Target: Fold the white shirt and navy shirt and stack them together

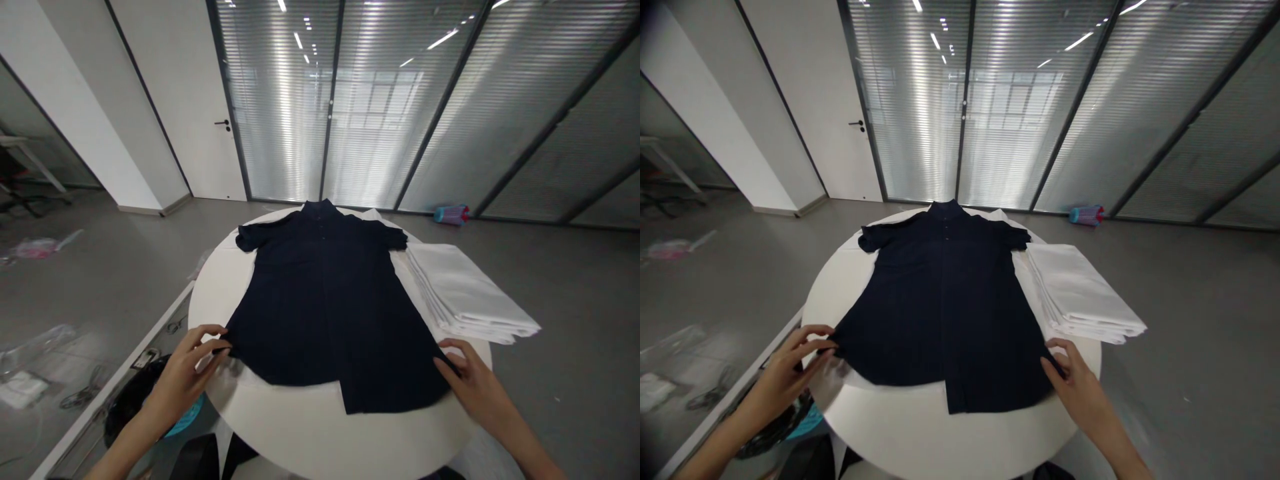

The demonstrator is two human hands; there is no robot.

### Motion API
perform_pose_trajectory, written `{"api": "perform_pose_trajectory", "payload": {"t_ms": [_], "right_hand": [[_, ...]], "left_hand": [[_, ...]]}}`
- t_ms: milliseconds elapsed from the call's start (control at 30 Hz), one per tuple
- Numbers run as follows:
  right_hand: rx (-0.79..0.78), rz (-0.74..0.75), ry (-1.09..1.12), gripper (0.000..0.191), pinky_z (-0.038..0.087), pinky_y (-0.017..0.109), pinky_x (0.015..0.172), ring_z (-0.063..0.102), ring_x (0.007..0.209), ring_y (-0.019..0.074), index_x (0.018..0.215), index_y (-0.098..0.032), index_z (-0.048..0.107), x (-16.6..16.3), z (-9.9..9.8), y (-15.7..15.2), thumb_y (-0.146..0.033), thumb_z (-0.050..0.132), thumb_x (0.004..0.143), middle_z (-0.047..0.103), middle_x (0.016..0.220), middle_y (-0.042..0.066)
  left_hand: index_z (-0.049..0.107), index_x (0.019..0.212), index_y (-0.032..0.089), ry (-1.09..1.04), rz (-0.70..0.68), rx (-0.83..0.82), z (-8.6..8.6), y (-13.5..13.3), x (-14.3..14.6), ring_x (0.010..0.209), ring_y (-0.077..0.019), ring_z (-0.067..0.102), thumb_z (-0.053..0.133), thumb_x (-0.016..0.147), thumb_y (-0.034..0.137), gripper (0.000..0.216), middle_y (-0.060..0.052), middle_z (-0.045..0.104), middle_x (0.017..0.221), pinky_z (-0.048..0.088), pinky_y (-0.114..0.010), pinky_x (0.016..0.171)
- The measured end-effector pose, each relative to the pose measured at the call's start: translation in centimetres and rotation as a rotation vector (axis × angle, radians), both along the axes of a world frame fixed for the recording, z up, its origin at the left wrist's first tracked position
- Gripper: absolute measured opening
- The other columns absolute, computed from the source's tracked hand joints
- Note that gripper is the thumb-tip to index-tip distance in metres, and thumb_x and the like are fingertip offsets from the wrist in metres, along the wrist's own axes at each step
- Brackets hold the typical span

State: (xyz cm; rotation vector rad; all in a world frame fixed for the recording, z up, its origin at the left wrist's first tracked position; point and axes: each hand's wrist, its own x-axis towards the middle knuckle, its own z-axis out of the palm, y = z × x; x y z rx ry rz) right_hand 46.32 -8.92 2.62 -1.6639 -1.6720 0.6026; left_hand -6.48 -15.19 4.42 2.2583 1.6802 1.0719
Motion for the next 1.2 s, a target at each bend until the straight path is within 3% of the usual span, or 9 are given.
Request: {"api": "perform_pose_trajectory", "payload": {"t_ms": [100,267,467,567,700,833,967,1100,1200], "right_hand": [[0.007,0.003,0.083,0.041,0.050,0.024,0.051,0.065,0.060,0.0177,0.112,-0.024,0.062,0.0,0.7,-0.3,-0.052,0.061,0.083,0.070,0.071,0.002],[-0.077,0.053,-0.057,0.032,0.052,0.024,0.056,0.067,0.066,0.0190,0.088,-0.024,0.073,0.6,0.3,-0.8,-0.053,0.065,0.076,0.073,0.077,0.004],[-0.178,0.158,-0.133,0.047,0.049,0.027,0.050,0.057,0.052,0.0166,0.115,-0.025,0.073,0.6,1.5,-2.5,-0.051,0.069,0.076,0.061,0.059,-0.002],[-0.166,0.228,-0.095,0.058,0.053,0.027,0.059,0.062,0.063,0.0176,0.131,-0.027,0.065,0.7,2.1,-3.3,-0.045,0.069,0.076,0.065,0.069,-0.001],[-0.013,0.177,-0.075,0.049,0.053,0.026,0.058,0.060,0.066,0.0166,0.124,-0.025,0.067,0.7,1.4,-3.1,-0.041,0.064,0.077,0.068,0.084,0.004],[0.050,0.072,-0.078,0.036,0.054,0.028,0.062,0.063,0.069,0.0171,0.109,-0.024,0.069,0.3,0.1,-2.2,-0.034,0.058,0.077,0.072,0.096,0.006],[0.024,0.074,0.000,0.039,0.056,0.031,0.072,0.068,0.076,0.0183,0.114,-0.022,0.066,-0.7,0.3,-2.0,-0.038,0.057,0.079,0.073,0.106,0.008],[-0.106,0.224,0.088,0.048,0.058,0.032,0.077,0.070,0.079,0.0193,0.120,-0.023,0.064,-1.3,1.9,-2.2,-0.043,0.069,0.077,0.074,0.099,0.006],[-0.140,0.192,0.194,0.040,0.057,0.031,0.065,0.068,0.068,0.0201,0.108,-0.022,0.068,-1.3,2.7,-2.0,-0.045,0.070,0.075,0.073,0.081,0.004]], "left_hand": [[0.069,0.105,0.023,-0.077,0.030,0.081,1.0,-0.6,0.3,0.094,-0.0169,0.067,0.058,0.096,0.025,0.014,-0.006,0.066,0.103,0.054,-0.025,0.083],[0.072,0.095,0.024,-0.082,-0.021,0.006,-0.1,-1.1,-0.1,0.073,-0.0140,0.066,0.060,0.094,0.029,0.013,-0.002,0.063,0.083,0.054,-0.020,0.065],[0.077,0.094,0.024,-0.156,0.133,-0.095,-2.4,-2.1,0.3,0.065,-0.0109,0.061,0.066,0.084,0.034,0.018,-0.006,0.053,0.108,0.056,-0.025,0.062],[0.076,0.098,0.024,-0.337,0.223,-0.159,-2.8,-2.3,1.2,0.067,-0.0112,0.061,0.072,0.077,0.040,0.026,-0.006,0.051,0.109,0.056,-0.026,0.063],[0.062,0.124,0.021,-0.808,0.417,-0.303,-2.4,-1.9,2.0,0.079,-0.0171,0.066,0.082,0.067,0.045,0.065,-0.006,0.060,0.106,0.058,-0.028,0.069],[0.053,0.136,0.020,-0.963,0.262,-0.530,-1.3,-1.3,2.5,0.088,-0.0211,0.070,0.087,0.064,0.039,0.081,-0.008,0.069,0.104,0.058,-0.031,0.078],[0.066,0.122,0.018,-0.905,0.125,-0.567,-0.3,-0.8,3.1,0.084,-0.0211,0.071,0.086,0.064,0.037,0.065,-0.009,0.074,0.101,0.059,-0.029,0.076],[0.075,0.099,0.016,-0.959,0.207,-0.519,0.0,-0.4,3.7,0.070,-0.0173,0.070,0.085,0.063,0.037,0.043,-0.006,0.075,0.088,0.058,-0.024,0.065],[0.073,0.094,0.016,-1.233,0.288,-0.439,0.0,-0.1,4.2,0.066,-0.0165,0.070,0.085,0.062,0.033,0.038,-0.003,0.073,0.079,0.061,-0.026,0.067]]}}
